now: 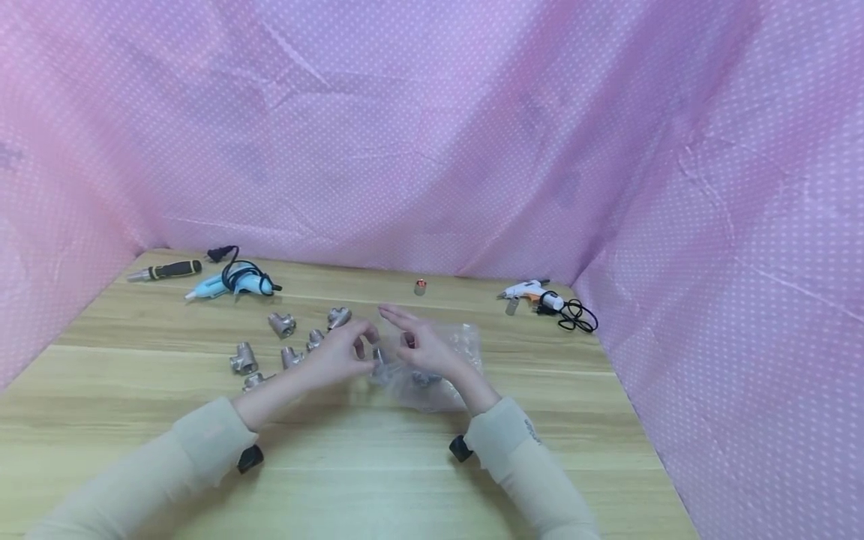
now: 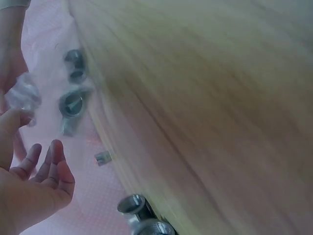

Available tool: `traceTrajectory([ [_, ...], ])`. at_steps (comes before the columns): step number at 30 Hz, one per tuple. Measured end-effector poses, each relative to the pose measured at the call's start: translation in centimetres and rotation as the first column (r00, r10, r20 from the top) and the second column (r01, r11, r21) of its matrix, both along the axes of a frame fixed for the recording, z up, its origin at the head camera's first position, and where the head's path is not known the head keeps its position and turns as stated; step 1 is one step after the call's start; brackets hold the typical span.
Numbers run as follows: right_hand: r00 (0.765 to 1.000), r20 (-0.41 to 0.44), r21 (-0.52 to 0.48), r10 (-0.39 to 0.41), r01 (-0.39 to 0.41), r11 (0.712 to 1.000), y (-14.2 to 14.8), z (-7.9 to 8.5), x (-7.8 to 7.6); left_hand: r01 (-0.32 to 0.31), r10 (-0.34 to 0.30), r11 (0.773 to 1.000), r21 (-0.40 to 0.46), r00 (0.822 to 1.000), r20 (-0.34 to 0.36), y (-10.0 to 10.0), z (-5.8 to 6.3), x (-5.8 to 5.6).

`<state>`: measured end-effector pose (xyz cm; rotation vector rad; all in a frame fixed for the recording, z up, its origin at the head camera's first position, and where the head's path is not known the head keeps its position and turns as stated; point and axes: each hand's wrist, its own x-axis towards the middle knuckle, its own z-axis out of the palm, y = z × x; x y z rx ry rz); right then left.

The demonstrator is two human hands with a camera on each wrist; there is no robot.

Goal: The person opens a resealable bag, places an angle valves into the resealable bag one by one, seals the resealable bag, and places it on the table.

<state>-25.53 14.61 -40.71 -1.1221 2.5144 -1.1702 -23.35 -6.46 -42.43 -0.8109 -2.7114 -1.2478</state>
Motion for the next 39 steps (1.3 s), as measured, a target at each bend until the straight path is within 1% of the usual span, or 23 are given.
traceTrajectory([
  [2, 1.0, 0.012, 0.004, -0.004, 0.004, 1.0, -0.4, -0.4, -0.1, -0.009, 0.008, 1.0, 0.02, 0.999, 0.047, -0.5, 0.1, -0.1],
  [5, 1.0, 0.018, -0.02, 0.017, -0.017, 1.0, -0.9, -1.0, -0.2, -0.028, 0.026, 0.999, 0.02, 0.996, 0.088, -1.5, 0.6, -0.2],
  [8, 0.999, 0.011, -0.032, 0.037, -0.037, 0.999, -1.6, -0.1, 0.6, -0.049, 0.048, 0.999, 0.006, 0.994, 0.094, -3.0, 1.5, -0.1],
  [12, 0.999, 0.002, -0.029, 0.046, -0.046, 0.999, -2.1, 1.6, 1.7, -0.076, 0.078, 0.996, -0.045, 0.995, 0.065, -5.3, 2.6, 0.2],
  [13, 0.999, -0.001, -0.027, 0.047, -0.047, 0.999, -2.1, 1.6, 1.7, -0.079, 0.082, 0.995, -0.061, 0.994, 0.065, -5.9, 2.8, 0.3],
  [15, 0.999, -0.013, -0.021, 0.039, -0.04, 0.999, -1.9, 0.8, 1.3, -0.074, 0.079, 0.994, -0.083, 0.996, 0.051, -7.1, 2.9, 0.4],
  [17, 0.999, -0.021, -0.013, 0.028, -0.028, 1.0, -1.7, -0.1, 0.8, -0.059, 0.064, 0.994, -0.088, 0.997, 0.052, -8.3, 2.8, 0.4],
  [20, 1.0, -0.023, 0.011, -0.004, 0.004, 1.0, -1.2, -1.5, 0.0, -0.045, 0.049, 0.991, -0.123, 0.998, 0.027, -9.9, 2.5, 0.6],
  [23, 1.0, -0.022, 0.035, -0.019, 0.019, 0.999, -0.8, -1.8, -0.1, -0.042, 0.041, 0.985, -0.169, 0.999, -0.012, -11.4, 2.1, 0.9],
  [26, 1.0, -0.014, 0.038, -0.012, 0.013, 0.999, -0.4, -1.9, -0.1, -0.04, 0.027, 0.972, -0.23, 0.998, -0.058, -12.8, 1.4, 1.3],
  [28, 1.0, -0.013, 0.036, -0.007, 0.007, 0.999, -0.2, -1.8, 0.0, -0.037, 0.019, 0.962, -0.271, 0.998, -0.068, -13.6, 1.0, 1.6],
  [29, 1.0, -0.015, 0.035, -0.004, 0.004, 0.999, -0.2, -1.8, 0.0, -0.034, 0.016, 0.956, -0.291, 0.998, -0.063, -14.0, 0.8, 1.8],
  [31, 1.0, -0.016, 0.036, 0.0, 0.001, 0.999, 0.0, -1.8, 0.0, -0.02, 0.012, 0.945, -0.325, 1.0, -0.025, -14.9, 0.5, 2.2],
  [34, 1.0, -0.007, 0.024, 0.004, -0.004, 1.0, 0.3, -1.9, 0.0, 0.011, 0.01, 0.93, -0.366, 0.998, 0.055, -16.0, 0.2, 2.9],
  [36, 1.0, 0.005, 0.015, 0.003, -0.003, 1.0, 0.5, -2.0, 0.1, 0.059, -0.026, 0.923, -0.379, 0.995, 0.092, -16.7, 0.0, 3.2],
  [38, 1.0, 0.015, 0.005, 0.003, -0.003, 1.0, 0.7, -2.1, 0.0, 0.101, -0.067, 0.915, -0.39, 0.993, 0.1, -17.3, -0.1, 3.4],
  [39, 1.0, 0.019, 0.004, 0.0, 0.0, 1.0, 0.8, -2.1, 0.0, 0.122, -0.094, 0.911, -0.393, 0.992, 0.089, -17.4, -0.2, 3.5],
])
